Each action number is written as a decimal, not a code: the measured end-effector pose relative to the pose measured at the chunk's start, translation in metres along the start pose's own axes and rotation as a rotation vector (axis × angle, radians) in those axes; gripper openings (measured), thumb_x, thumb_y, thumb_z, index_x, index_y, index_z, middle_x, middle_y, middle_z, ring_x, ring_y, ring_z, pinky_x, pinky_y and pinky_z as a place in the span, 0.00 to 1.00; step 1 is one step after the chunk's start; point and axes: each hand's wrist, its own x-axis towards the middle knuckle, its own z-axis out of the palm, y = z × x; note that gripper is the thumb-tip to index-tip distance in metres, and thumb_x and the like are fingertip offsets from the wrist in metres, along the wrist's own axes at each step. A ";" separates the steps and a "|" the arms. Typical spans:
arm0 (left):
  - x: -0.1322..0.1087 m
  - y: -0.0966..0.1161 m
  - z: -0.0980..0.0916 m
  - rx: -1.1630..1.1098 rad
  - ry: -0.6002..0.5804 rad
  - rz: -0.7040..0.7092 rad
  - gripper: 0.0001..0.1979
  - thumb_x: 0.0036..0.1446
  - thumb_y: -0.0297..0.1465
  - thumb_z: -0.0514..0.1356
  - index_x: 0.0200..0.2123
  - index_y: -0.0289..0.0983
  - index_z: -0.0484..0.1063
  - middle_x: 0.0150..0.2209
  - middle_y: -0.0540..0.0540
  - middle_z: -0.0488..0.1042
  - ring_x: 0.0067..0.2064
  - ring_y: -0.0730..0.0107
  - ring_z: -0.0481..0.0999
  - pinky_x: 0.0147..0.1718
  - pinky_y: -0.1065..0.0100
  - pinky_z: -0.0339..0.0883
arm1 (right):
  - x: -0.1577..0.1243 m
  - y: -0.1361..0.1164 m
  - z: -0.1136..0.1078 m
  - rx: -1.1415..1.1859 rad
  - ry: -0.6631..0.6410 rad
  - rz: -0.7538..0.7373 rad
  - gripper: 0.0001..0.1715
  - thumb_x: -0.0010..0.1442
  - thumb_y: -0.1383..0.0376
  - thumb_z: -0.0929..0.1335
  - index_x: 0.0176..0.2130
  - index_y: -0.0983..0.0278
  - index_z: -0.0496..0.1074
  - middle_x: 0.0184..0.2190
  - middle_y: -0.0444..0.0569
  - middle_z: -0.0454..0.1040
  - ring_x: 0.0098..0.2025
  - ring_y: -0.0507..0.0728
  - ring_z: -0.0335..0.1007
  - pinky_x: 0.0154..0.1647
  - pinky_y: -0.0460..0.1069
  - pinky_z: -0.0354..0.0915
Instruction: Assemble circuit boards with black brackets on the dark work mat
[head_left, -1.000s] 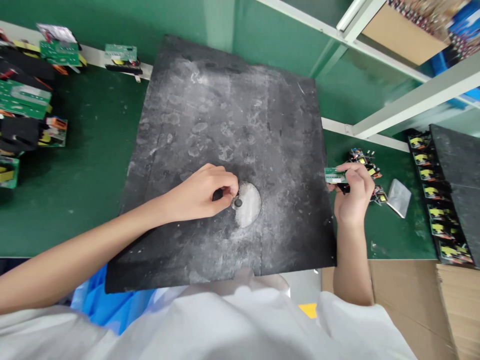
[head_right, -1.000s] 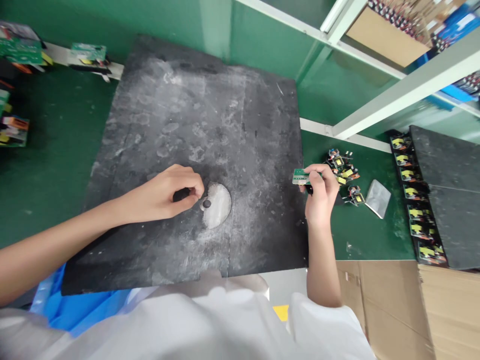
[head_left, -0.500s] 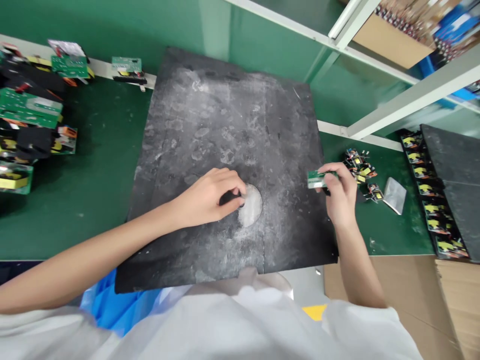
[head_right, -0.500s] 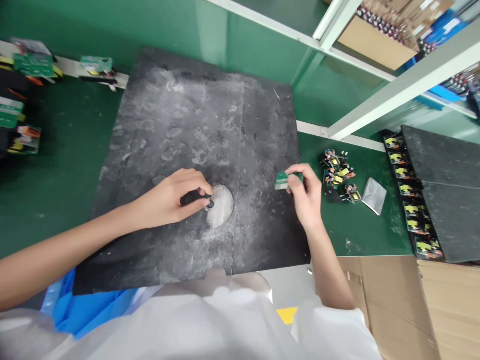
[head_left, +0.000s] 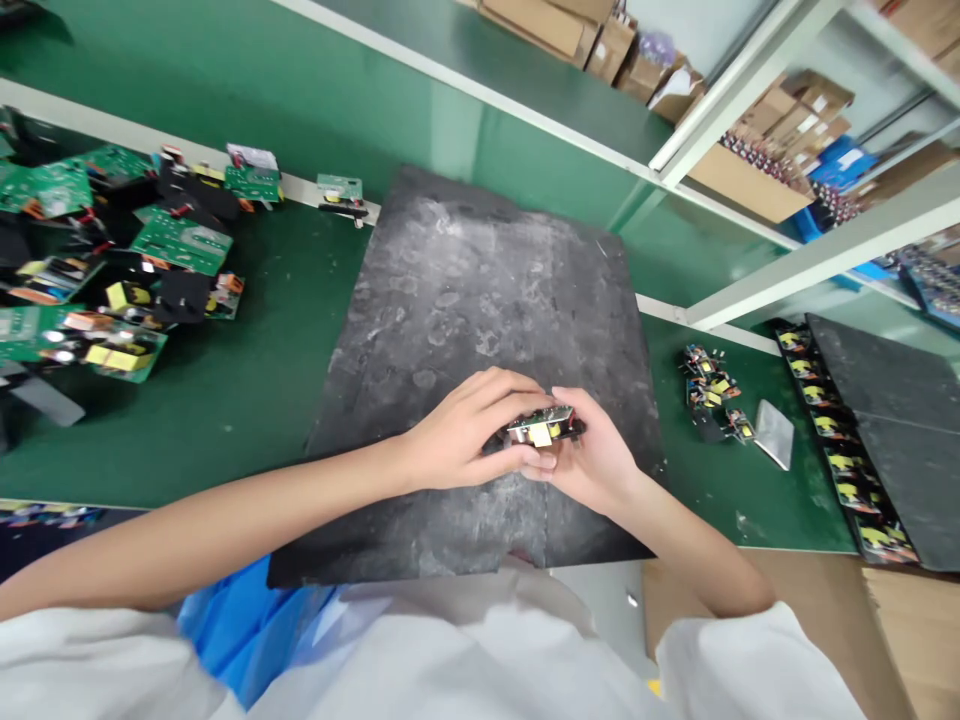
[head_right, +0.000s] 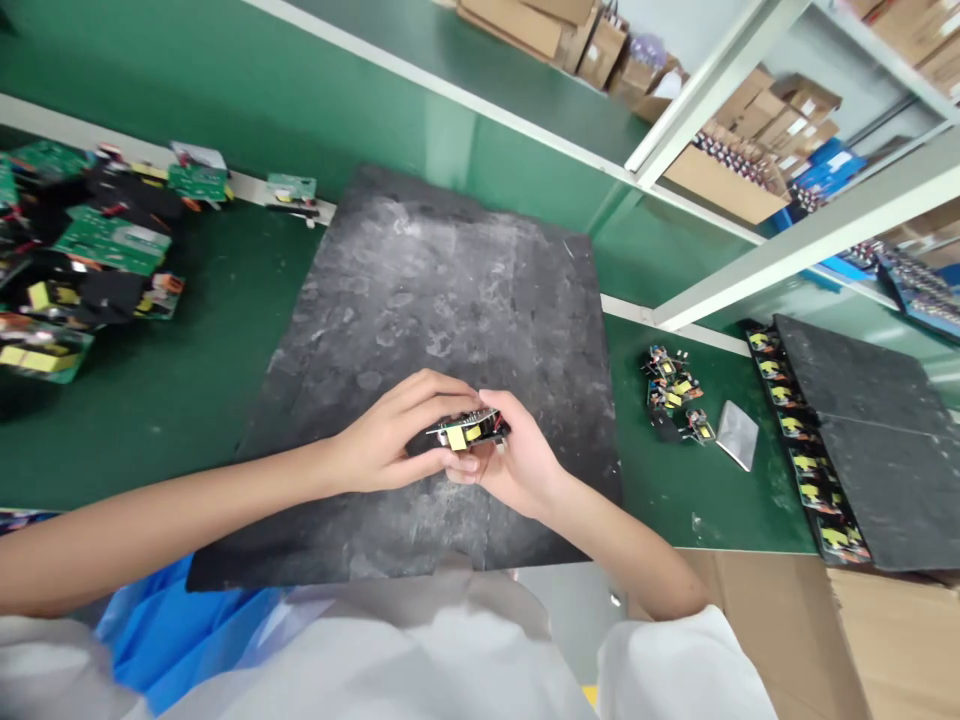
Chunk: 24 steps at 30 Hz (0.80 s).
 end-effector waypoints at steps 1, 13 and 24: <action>0.000 0.000 0.000 -0.014 0.003 -0.013 0.20 0.62 0.38 0.56 0.54 0.35 0.63 0.50 0.39 0.68 0.49 0.62 0.67 0.49 0.60 0.61 | 0.001 0.001 0.002 0.020 0.015 -0.001 0.18 0.61 0.54 0.63 0.28 0.66 0.64 0.22 0.42 0.60 0.20 0.48 0.51 0.21 0.44 0.52; 0.002 -0.001 -0.005 -0.291 0.208 -0.256 0.10 0.62 0.35 0.57 0.37 0.33 0.73 0.37 0.45 0.73 0.41 0.68 0.69 0.43 0.67 0.61 | 0.000 0.006 0.006 -0.214 -0.015 -0.094 0.32 0.62 0.41 0.56 0.43 0.65 0.64 0.31 0.49 0.66 0.32 0.56 0.66 0.36 0.52 0.67; 0.006 -0.005 0.004 -0.834 0.139 -0.617 0.22 0.62 0.46 0.52 0.30 0.32 0.68 0.29 0.48 0.68 0.33 0.71 0.67 0.36 0.69 0.63 | -0.001 0.000 -0.011 -2.024 0.404 -1.109 0.22 0.64 0.57 0.65 0.55 0.61 0.60 0.44 0.57 0.68 0.42 0.61 0.70 0.33 0.52 0.70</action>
